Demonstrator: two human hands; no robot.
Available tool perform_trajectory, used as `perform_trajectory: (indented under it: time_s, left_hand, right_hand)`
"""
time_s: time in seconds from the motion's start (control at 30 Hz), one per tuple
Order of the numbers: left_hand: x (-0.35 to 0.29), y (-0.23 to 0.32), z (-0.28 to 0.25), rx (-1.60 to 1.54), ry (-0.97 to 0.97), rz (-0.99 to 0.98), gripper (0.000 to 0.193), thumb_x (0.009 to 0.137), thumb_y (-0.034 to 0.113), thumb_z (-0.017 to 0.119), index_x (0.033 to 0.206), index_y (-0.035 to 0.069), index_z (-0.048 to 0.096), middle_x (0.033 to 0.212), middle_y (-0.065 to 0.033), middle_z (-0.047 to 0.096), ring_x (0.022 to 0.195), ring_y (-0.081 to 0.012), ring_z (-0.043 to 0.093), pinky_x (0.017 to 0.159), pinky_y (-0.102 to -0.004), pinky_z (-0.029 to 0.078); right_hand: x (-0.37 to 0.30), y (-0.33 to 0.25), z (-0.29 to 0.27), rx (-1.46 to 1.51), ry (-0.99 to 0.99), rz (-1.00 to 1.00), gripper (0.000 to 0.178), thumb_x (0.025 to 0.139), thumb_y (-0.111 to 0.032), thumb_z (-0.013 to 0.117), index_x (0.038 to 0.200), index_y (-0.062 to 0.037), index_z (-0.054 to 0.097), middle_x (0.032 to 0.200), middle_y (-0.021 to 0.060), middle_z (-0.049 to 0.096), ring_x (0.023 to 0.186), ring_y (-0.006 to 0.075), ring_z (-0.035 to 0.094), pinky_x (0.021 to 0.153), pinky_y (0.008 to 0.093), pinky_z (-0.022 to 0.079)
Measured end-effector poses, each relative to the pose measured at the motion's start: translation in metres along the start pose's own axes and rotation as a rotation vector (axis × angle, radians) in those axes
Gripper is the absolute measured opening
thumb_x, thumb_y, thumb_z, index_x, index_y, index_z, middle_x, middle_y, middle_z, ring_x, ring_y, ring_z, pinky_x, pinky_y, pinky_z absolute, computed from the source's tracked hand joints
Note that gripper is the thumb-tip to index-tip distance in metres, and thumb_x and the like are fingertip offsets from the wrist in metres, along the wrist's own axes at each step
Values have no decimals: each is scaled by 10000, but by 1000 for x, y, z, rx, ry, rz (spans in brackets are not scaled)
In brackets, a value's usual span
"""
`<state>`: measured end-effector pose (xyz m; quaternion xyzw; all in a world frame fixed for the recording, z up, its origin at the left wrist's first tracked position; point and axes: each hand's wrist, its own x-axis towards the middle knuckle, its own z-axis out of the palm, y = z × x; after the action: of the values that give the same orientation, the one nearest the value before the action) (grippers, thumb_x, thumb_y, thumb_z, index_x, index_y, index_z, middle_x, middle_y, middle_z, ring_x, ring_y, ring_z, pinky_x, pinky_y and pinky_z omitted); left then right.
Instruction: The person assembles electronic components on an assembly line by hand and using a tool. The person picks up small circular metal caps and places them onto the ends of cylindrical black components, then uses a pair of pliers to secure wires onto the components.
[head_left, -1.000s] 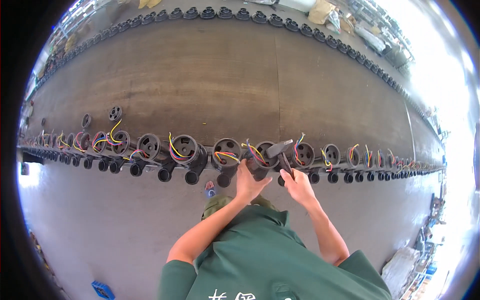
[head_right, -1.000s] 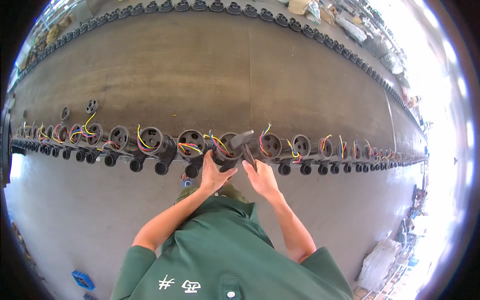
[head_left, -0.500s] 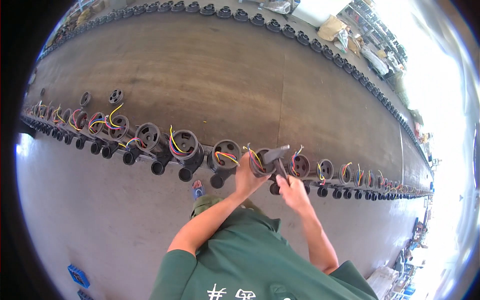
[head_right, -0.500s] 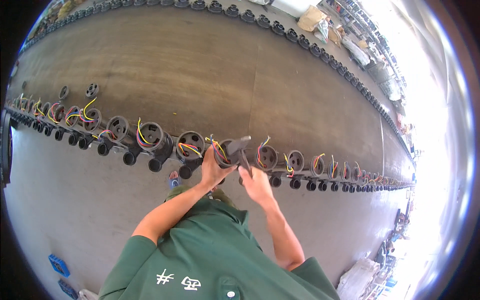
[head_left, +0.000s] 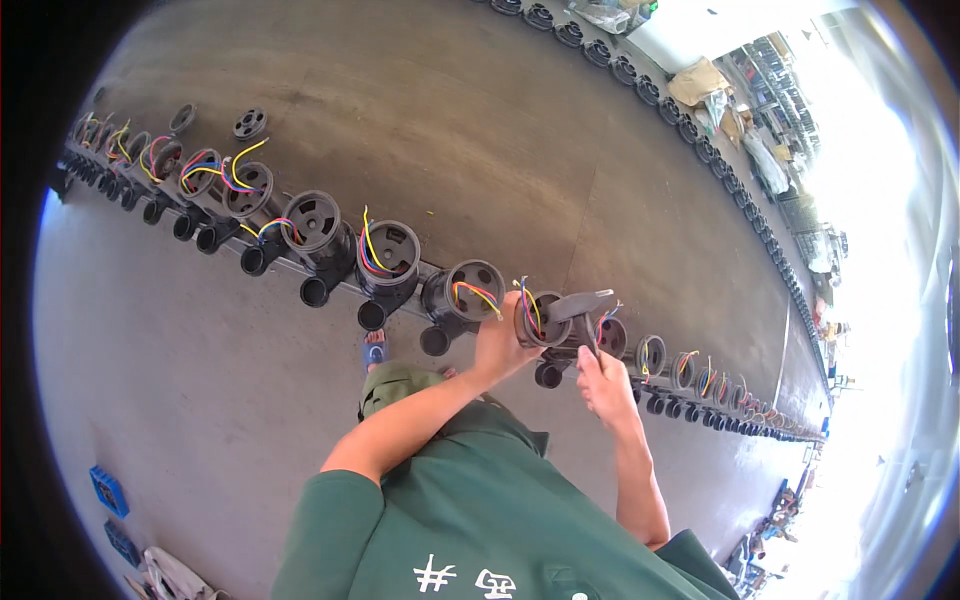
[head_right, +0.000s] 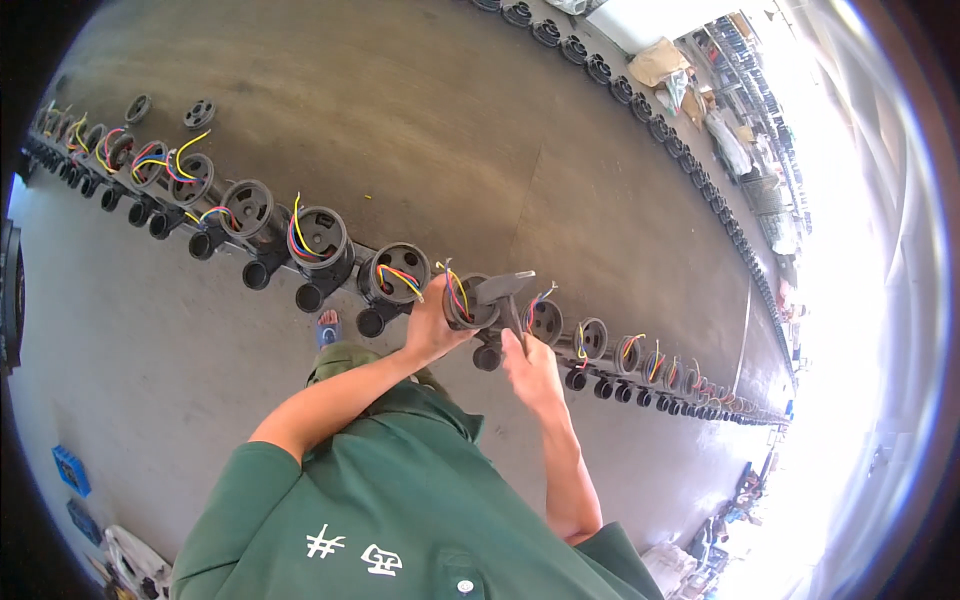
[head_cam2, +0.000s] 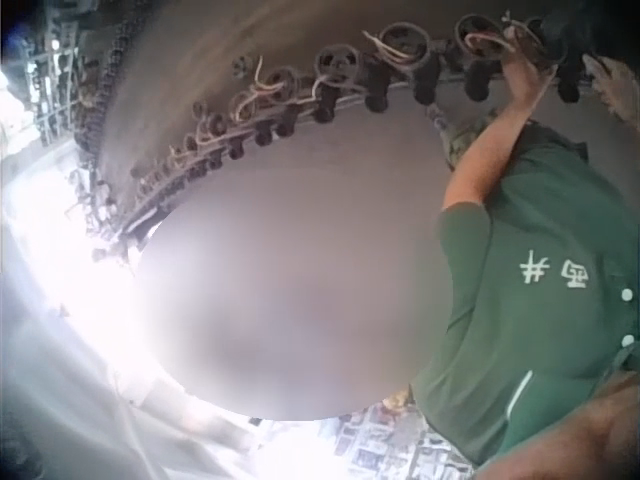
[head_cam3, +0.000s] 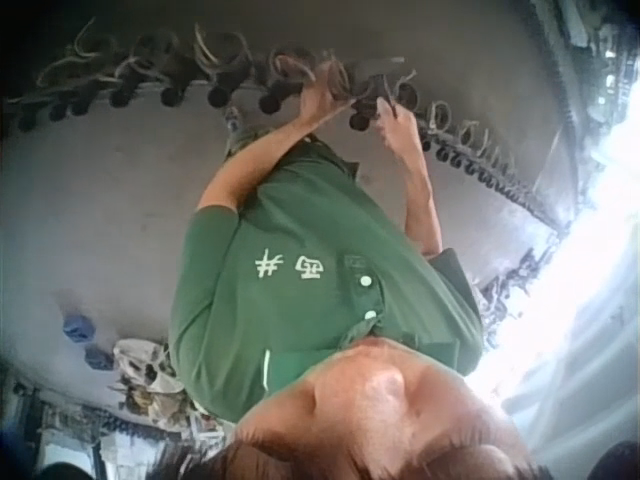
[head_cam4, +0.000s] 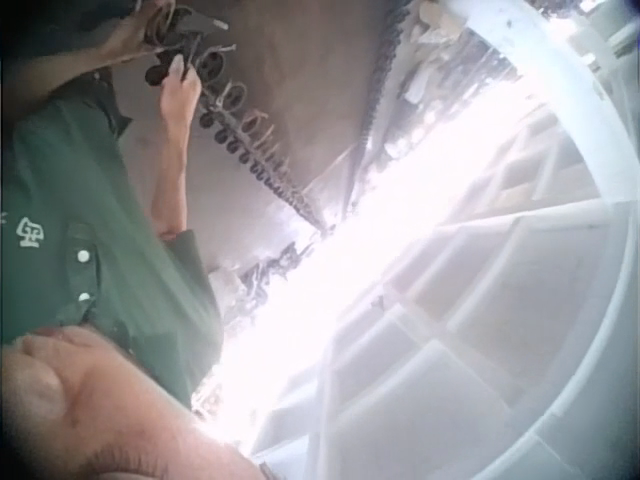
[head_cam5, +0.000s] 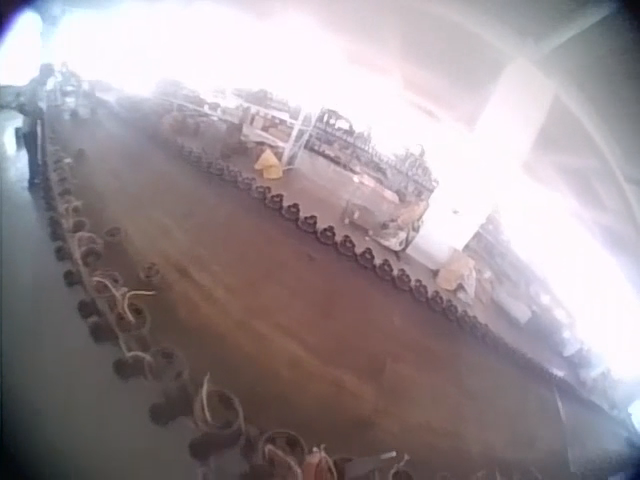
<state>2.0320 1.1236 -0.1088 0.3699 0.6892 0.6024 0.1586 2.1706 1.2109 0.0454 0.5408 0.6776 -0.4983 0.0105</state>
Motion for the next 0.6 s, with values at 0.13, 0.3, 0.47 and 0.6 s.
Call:
perform_trajectory:
  time_s: [0.13,0.3,0.47,0.6]
  left_hand:
    - [6,-6,0,-9,23,4,873,654,218,935,1342,70,417,1131,-153,632,1032,-391,658,846,-467,526]
    - [7,-12,4,-12,-61,-74,979,635,235,953,1419,66,391,1164,-180,639,1100,-390,652,873,-458,536]
    - [6,-21,5,1,-106,-175,1113,640,270,967,1505,40,304,1160,-215,675,1063,-421,683,884,-468,551]
    - [2,-30,10,28,-103,-130,1149,649,288,965,1529,32,271,1179,-211,672,1050,-424,685,883,-474,551]
  right_hand:
    - [-24,-19,-5,151,94,-119,373,1086,-370,544,850,-81,527,627,-49,474,502,52,417,453,249,341]
    - [12,57,34,-343,266,-314,428,1076,-376,542,886,3,601,639,26,560,558,145,540,522,314,419]
    - [-7,-15,12,106,-5,105,395,1065,-418,581,838,-98,538,624,-60,469,499,41,416,433,248,337]
    - [-26,-19,15,257,114,-26,386,1079,-398,561,840,-96,532,631,-60,475,505,42,422,440,245,330]
